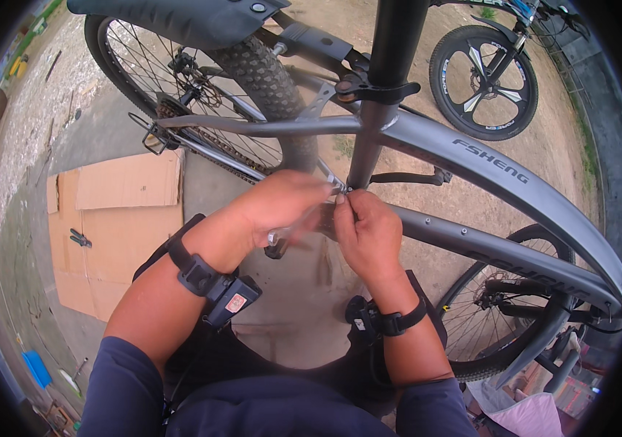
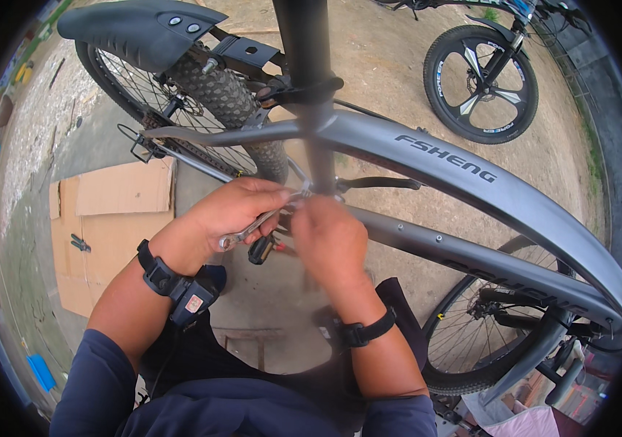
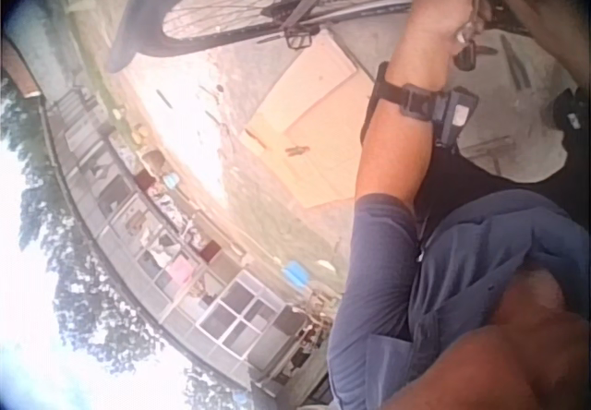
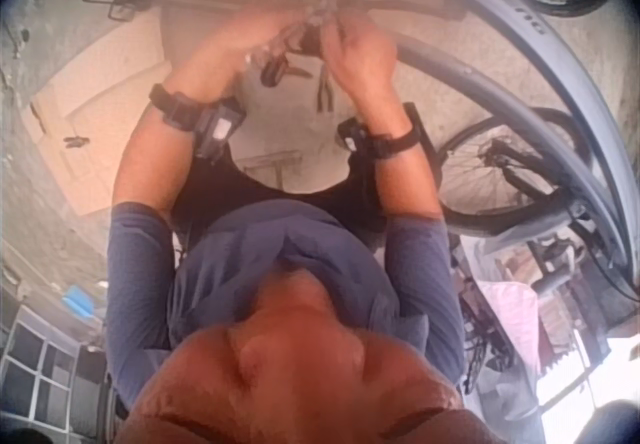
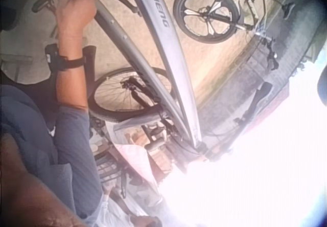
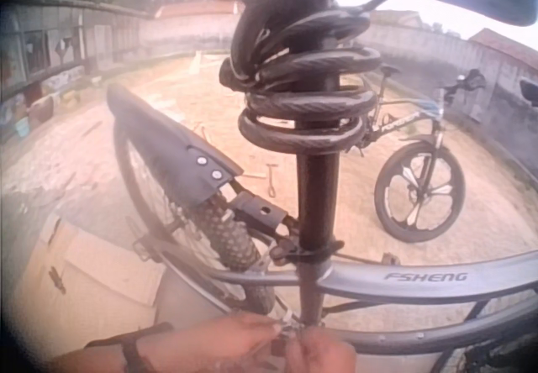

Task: The person uses a wrench to tighten a bolt on a bicycle frame while crouching on the ground.

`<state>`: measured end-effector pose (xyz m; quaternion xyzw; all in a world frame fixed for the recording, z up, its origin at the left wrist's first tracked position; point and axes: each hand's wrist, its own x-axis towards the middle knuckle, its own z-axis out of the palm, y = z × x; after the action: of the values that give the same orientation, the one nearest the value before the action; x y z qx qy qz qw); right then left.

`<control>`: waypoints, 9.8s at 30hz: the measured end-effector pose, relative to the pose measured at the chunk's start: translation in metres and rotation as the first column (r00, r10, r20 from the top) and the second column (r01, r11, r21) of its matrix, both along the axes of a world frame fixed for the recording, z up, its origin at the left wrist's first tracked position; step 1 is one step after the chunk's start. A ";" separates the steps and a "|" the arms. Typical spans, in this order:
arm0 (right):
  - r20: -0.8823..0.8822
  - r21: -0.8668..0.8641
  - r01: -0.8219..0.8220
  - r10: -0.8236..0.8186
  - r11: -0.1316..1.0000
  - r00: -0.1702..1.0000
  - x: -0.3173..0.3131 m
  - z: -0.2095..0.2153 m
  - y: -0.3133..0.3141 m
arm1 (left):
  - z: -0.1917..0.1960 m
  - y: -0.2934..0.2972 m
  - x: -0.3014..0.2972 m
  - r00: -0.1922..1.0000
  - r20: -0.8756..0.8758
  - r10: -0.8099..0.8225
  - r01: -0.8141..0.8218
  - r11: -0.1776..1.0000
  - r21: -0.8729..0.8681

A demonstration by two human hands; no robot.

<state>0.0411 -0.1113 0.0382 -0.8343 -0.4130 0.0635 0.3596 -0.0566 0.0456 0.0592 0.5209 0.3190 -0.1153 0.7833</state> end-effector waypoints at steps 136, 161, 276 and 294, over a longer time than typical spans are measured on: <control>0.196 -0.038 -0.079 0.085 0.996 0.977 -0.002 -0.003 -0.005 | -0.003 0.004 0.003 0.981 0.025 0.194 -0.183 0.954 -0.238; 0.179 -0.052 -0.076 0.084 0.996 0.980 -0.001 -0.003 -0.005 | 0.001 0.005 0.004 0.989 0.016 0.149 -0.138 0.951 -0.277; 0.084 -0.035 -0.120 0.122 0.992 0.989 -0.002 -0.001 -0.006 | -0.034 -0.013 0.009 0.992 0.094 0.089 -0.074 0.985 -0.158; 0.105 -0.022 -0.123 0.124 0.992 0.987 -0.002 0.000 -0.005 | -0.037 -0.013 0.010 0.989 0.111 0.096 -0.078 0.984 -0.157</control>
<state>0.0388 -0.1158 0.0384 -0.8122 -0.4818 0.0446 0.3260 -0.0467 0.0329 0.0224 0.4509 0.2849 -0.0740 0.8426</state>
